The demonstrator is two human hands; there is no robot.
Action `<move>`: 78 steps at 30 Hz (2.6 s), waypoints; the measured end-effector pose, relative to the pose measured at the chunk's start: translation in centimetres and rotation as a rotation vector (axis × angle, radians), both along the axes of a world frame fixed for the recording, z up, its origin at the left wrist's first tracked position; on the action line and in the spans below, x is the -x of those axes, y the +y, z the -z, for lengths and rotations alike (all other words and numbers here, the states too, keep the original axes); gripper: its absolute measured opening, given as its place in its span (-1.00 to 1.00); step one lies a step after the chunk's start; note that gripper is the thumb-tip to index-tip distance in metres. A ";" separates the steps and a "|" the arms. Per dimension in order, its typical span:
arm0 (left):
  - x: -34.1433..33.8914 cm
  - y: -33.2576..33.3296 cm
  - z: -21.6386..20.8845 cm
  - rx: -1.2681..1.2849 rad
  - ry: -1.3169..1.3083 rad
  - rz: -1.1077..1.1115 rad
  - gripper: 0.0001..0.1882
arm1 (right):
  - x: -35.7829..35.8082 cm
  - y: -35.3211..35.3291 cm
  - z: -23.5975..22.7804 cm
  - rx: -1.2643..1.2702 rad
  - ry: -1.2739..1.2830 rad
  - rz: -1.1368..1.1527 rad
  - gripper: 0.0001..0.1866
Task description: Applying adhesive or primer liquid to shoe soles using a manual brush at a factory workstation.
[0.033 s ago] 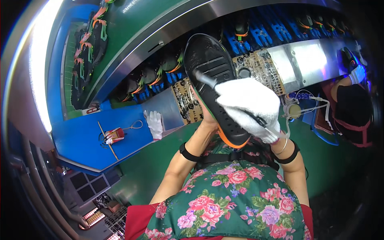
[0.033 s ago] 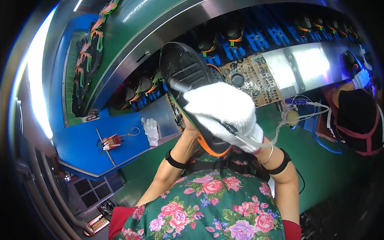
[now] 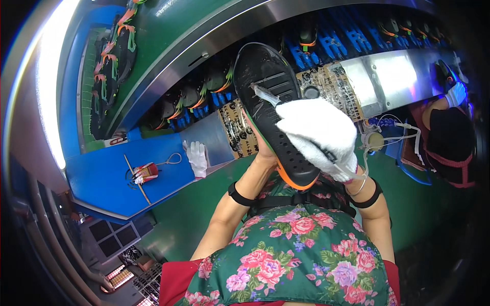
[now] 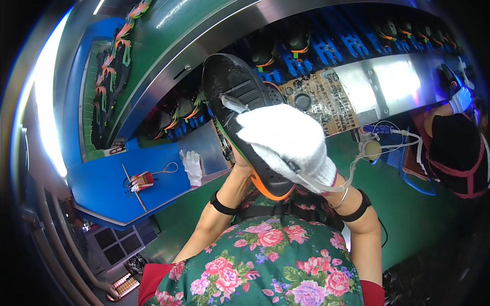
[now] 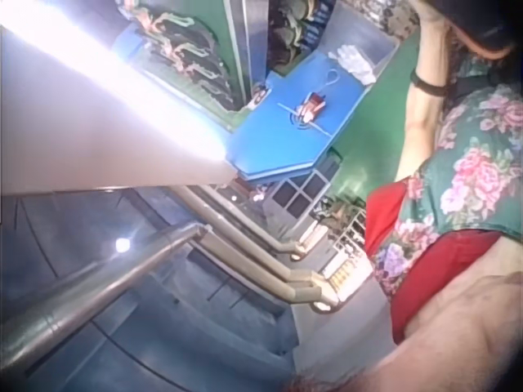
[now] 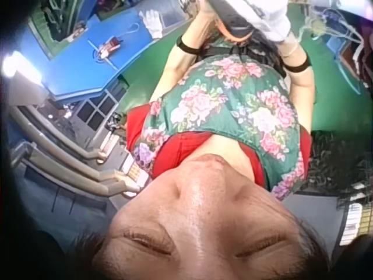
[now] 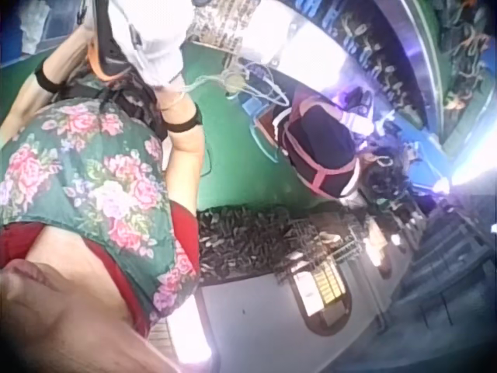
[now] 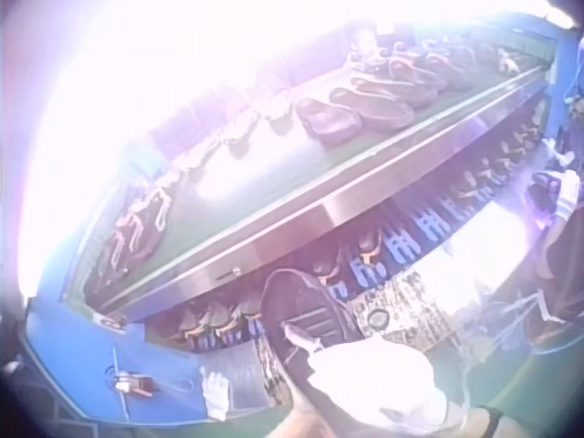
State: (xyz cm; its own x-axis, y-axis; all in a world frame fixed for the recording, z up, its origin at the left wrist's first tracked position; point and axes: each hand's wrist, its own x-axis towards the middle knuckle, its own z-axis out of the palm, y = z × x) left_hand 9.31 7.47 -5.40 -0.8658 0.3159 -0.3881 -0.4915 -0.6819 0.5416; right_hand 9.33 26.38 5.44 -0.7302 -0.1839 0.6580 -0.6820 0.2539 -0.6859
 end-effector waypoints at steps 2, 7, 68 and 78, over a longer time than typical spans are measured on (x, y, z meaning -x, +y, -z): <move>0.3 -0.5 0.6 -0.438 0.201 0.130 -0.14 | -0.6 -0.9 -0.3 -0.117 0.035 0.003 -0.61; -0.8 -2.0 2.2 -0.194 0.086 0.221 0.16 | -1.0 -1.1 -0.1 0.061 -0.033 -0.197 -0.66; 7.5 -3.1 -4.2 -0.390 0.434 0.326 0.48 | -4.4 -0.5 2.6 0.389 -0.539 -0.200 -0.85; 7.4 -2.3 -6.2 -0.305 0.534 0.344 -0.14 | -4.9 -0.4 2.1 0.214 -0.344 -0.174 -0.81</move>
